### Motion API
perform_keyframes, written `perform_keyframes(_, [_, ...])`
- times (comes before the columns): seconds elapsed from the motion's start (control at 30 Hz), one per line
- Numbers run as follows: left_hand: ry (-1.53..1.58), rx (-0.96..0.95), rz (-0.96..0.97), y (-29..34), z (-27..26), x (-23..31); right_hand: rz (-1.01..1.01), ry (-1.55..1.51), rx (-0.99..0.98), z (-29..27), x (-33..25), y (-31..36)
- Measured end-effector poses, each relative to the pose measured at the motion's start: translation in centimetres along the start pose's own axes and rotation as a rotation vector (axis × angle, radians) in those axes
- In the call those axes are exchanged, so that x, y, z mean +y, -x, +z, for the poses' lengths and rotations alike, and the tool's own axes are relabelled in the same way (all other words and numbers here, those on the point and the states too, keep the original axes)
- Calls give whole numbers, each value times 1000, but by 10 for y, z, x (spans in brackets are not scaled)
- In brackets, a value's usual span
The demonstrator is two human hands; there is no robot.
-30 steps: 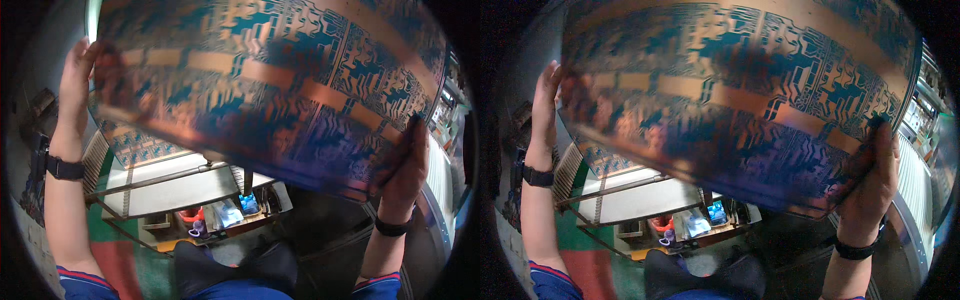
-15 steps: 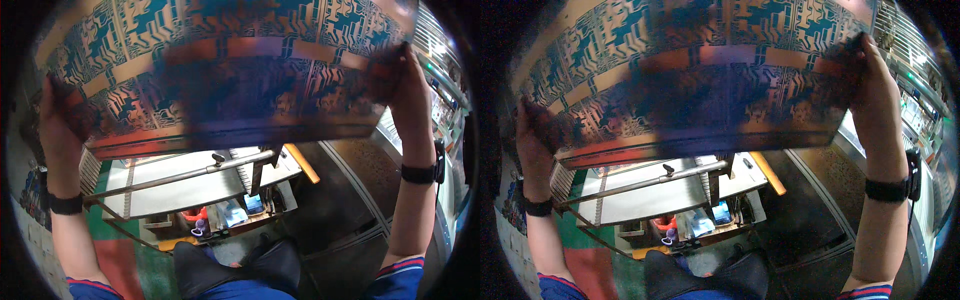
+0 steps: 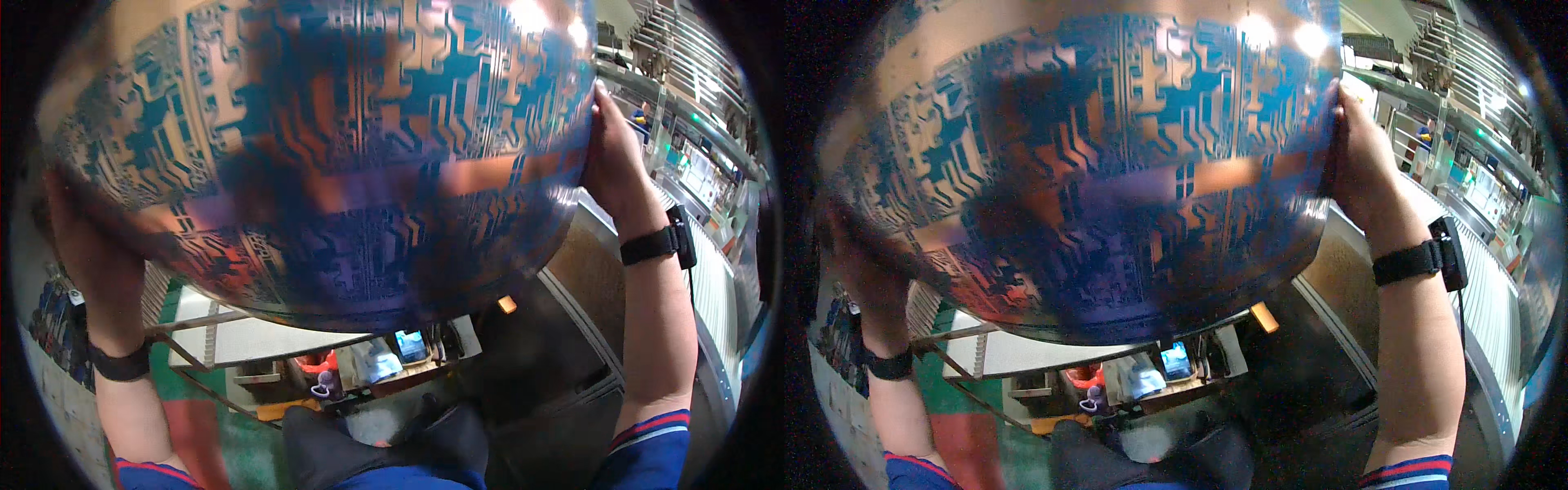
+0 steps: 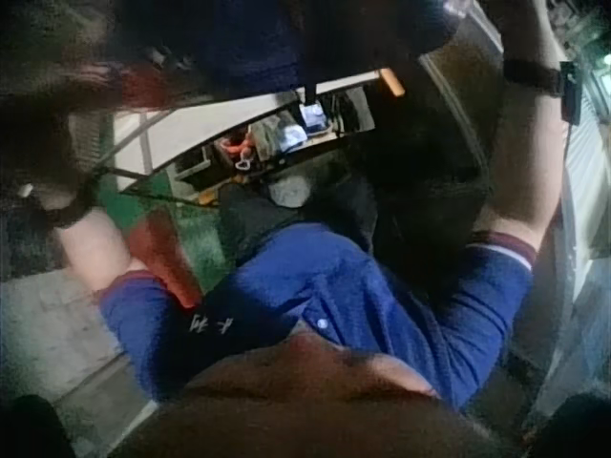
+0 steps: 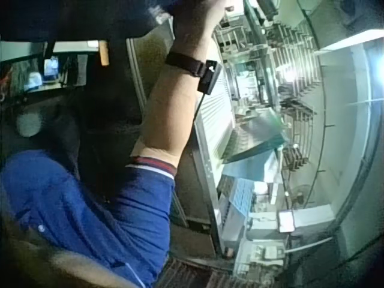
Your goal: Transferring printed circuit boards from a production machine to a storage rack.
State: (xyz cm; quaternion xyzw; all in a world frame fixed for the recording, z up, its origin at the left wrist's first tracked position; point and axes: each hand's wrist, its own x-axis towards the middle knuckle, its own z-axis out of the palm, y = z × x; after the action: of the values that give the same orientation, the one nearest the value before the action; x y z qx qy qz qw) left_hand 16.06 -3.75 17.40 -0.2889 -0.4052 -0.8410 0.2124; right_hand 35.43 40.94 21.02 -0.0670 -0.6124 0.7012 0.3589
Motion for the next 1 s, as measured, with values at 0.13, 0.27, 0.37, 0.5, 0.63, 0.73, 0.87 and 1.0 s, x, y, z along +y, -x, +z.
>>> perform_keyframes(0.13, [162,0,-86,-2,4,-14,86,6,-72,0,22,-6])
perform_keyframes(0.27, [294,-521,-157,-2,-3,-19,142,-174,-139,28,45,10])
perform_keyframes(0.37, [310,-469,-344,-7,-2,-21,-12,-309,-137,21,48,9])
perform_keyframes(0.5, [115,-363,-421,-21,1,-16,-296,-398,62,20,31,12])
perform_keyframes(0.63, [10,-363,-470,-24,-5,-18,-601,-427,220,49,4,28])
perform_keyframes(0.73, [31,-319,-550,-15,-11,-26,-618,-436,91,36,0,20])
perform_keyframes(0.87, [-31,-220,-414,-13,-41,-40,-602,-345,-54,25,8,17])
perform_keyframes(1.0, [-31,-68,-248,-20,-27,-33,-338,-59,268,34,13,6])
